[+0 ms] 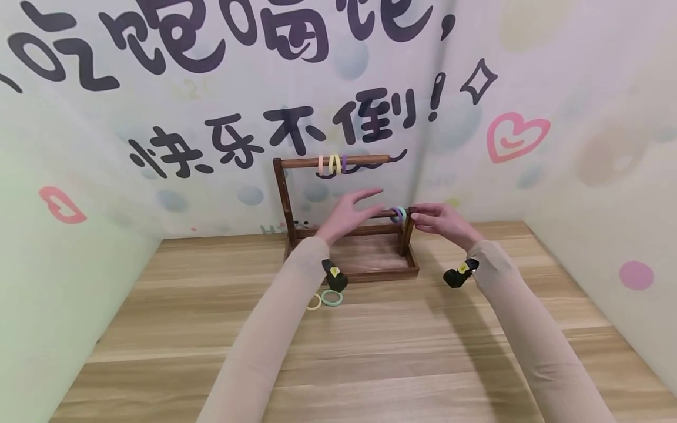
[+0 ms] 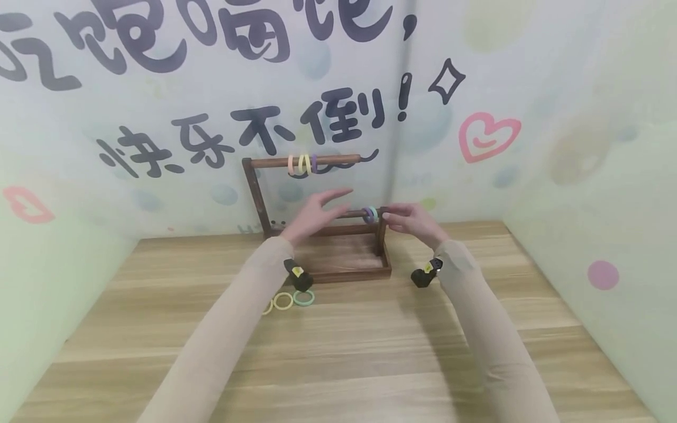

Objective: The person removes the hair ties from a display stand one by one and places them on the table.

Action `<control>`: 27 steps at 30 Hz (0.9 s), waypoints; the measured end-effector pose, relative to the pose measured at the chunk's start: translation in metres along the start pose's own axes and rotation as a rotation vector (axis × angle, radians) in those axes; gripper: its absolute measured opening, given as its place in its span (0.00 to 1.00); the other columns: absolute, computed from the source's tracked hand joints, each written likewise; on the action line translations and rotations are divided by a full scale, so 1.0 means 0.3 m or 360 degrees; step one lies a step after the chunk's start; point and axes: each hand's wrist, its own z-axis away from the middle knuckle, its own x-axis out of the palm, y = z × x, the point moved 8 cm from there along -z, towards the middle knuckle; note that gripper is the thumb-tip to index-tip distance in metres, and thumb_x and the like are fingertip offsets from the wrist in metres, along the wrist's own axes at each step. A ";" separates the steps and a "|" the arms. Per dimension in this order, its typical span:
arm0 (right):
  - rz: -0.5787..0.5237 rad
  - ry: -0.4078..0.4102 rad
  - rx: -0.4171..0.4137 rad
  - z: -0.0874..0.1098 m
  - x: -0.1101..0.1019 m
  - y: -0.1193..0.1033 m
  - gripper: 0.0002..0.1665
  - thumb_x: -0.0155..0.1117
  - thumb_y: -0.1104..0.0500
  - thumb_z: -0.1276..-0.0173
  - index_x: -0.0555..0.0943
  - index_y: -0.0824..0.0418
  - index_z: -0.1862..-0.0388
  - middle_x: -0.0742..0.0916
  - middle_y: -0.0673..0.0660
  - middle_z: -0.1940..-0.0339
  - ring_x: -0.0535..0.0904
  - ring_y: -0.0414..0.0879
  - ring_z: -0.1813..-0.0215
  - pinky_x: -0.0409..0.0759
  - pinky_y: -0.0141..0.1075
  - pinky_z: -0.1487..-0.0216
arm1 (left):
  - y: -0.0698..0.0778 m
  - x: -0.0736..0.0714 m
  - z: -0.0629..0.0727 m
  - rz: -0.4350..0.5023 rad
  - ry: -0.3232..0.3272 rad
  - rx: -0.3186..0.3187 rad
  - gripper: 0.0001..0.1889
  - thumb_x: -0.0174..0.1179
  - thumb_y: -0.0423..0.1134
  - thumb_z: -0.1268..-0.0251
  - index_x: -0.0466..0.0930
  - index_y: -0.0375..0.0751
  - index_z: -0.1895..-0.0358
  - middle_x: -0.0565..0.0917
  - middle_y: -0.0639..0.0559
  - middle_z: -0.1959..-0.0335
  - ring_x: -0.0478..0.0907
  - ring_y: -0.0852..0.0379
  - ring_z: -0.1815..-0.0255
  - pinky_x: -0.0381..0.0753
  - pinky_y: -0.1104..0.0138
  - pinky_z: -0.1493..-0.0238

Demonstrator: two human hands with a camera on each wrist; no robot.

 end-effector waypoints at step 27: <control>-0.0095 -0.0001 0.0008 -0.006 0.001 0.003 0.30 0.55 0.63 0.26 0.62 0.78 0.32 0.71 0.74 0.35 0.80 0.39 0.51 0.70 0.45 0.38 | 0.021 0.171 -0.015 -0.1301 0.0350 0.0044 0.23 0.57 0.61 0.34 0.79 0.58 0.40 0.81 0.60 0.44 0.58 0.42 0.28 0.32 0.41 0.31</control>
